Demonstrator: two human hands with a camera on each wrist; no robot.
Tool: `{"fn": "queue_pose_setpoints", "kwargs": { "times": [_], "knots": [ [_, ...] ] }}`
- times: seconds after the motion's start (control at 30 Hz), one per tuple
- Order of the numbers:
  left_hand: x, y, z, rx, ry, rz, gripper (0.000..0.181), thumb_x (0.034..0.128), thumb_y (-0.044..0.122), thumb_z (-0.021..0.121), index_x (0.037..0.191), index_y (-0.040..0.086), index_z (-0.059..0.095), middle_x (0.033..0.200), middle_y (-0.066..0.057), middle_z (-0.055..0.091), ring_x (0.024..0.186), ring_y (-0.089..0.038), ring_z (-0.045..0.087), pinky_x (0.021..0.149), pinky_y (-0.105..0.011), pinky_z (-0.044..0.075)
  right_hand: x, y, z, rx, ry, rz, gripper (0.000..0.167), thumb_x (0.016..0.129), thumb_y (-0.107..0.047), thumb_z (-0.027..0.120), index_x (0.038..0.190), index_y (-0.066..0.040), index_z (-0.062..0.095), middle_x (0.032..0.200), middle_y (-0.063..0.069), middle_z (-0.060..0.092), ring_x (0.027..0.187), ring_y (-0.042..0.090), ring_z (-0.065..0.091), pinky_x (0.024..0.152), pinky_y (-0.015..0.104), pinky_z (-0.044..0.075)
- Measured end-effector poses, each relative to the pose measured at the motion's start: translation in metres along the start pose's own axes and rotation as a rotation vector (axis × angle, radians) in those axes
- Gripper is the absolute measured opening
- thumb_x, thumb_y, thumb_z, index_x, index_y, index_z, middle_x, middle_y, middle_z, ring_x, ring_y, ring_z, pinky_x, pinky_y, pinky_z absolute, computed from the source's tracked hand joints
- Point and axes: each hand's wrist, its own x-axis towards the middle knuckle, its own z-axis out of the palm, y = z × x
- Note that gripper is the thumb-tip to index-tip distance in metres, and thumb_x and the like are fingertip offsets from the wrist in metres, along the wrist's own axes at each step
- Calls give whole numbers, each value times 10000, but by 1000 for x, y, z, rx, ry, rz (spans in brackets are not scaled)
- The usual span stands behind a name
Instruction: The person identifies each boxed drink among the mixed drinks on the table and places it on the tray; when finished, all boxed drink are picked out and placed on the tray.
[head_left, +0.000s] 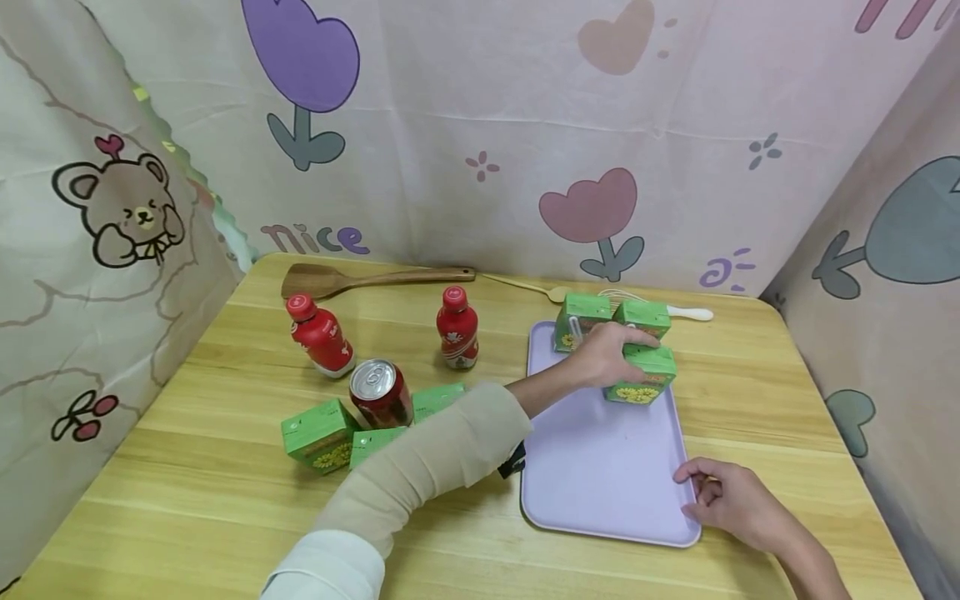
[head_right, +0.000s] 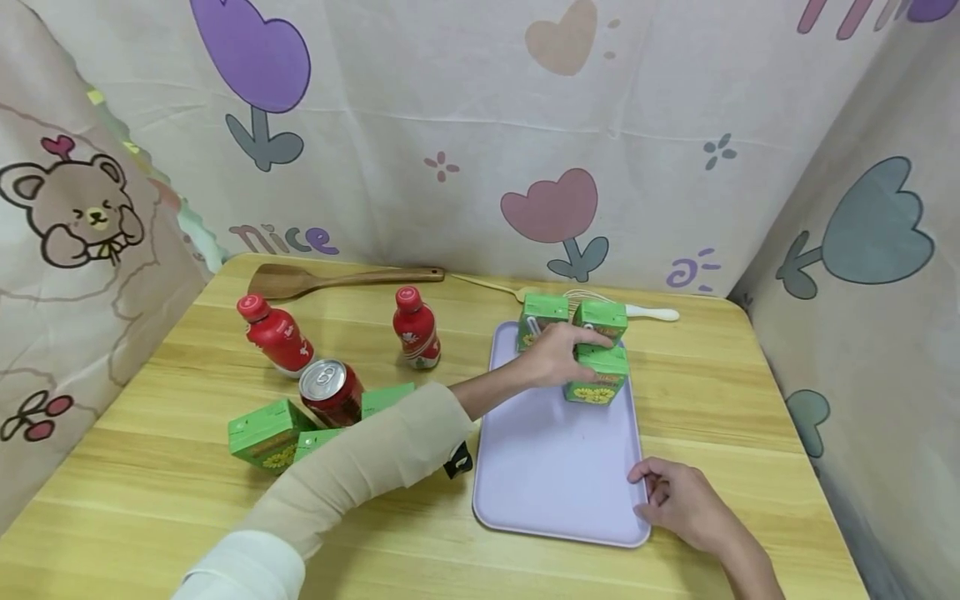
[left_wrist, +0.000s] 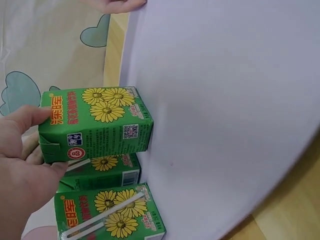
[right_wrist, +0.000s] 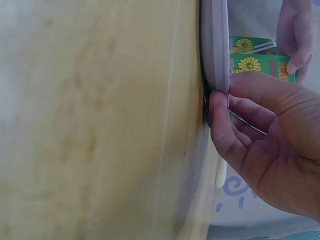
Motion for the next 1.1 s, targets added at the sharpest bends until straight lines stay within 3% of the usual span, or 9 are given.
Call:
{"fn": "queue_pose_setpoints", "kwargs": {
  "times": [0.23, 0.57, 0.83, 1.1],
  "knots": [
    [6, 4, 2, -25, 9, -29, 502, 752, 111, 779, 1208, 278, 654, 1287, 100, 603, 907, -45, 559, 639, -134, 474, -1, 0, 0, -12, 6, -16, 329, 742, -15, 755, 1033, 0, 603, 703, 15, 509, 601, 10, 448, 513, 196, 413],
    [9, 7, 0, 23, -14, -22, 496, 766, 141, 779, 1223, 278, 643, 1312, 96, 591, 1039, -47, 552, 740, -138, 472, 1, -1, -1, -6, 6, -7, 319, 739, -15, 750, 1021, -6, 602, 707, 14, 509, 598, 17, 453, 515, 201, 419],
    [4, 8, -9, 150, -50, 47, 594, 789, 217, 775, 1335, 270, 548, 1385, 117, 529, 1312, -73, 446, 1034, -216, 402, 1, -2, 0, -10, 12, 13, 319, 738, -14, 752, 1022, -8, 606, 709, 19, 512, 597, 21, 453, 515, 200, 420],
    [-13, 18, -25, 159, -59, 104, 617, 785, 267, 778, 1350, 221, 536, 1377, 108, 542, 1309, -73, 454, 1036, -215, 400, 0, -1, 1, -8, 6, 25, 315, 739, -9, 749, 1021, -10, 608, 727, 21, 511, 609, 21, 457, 523, 202, 425]
  ]
}}
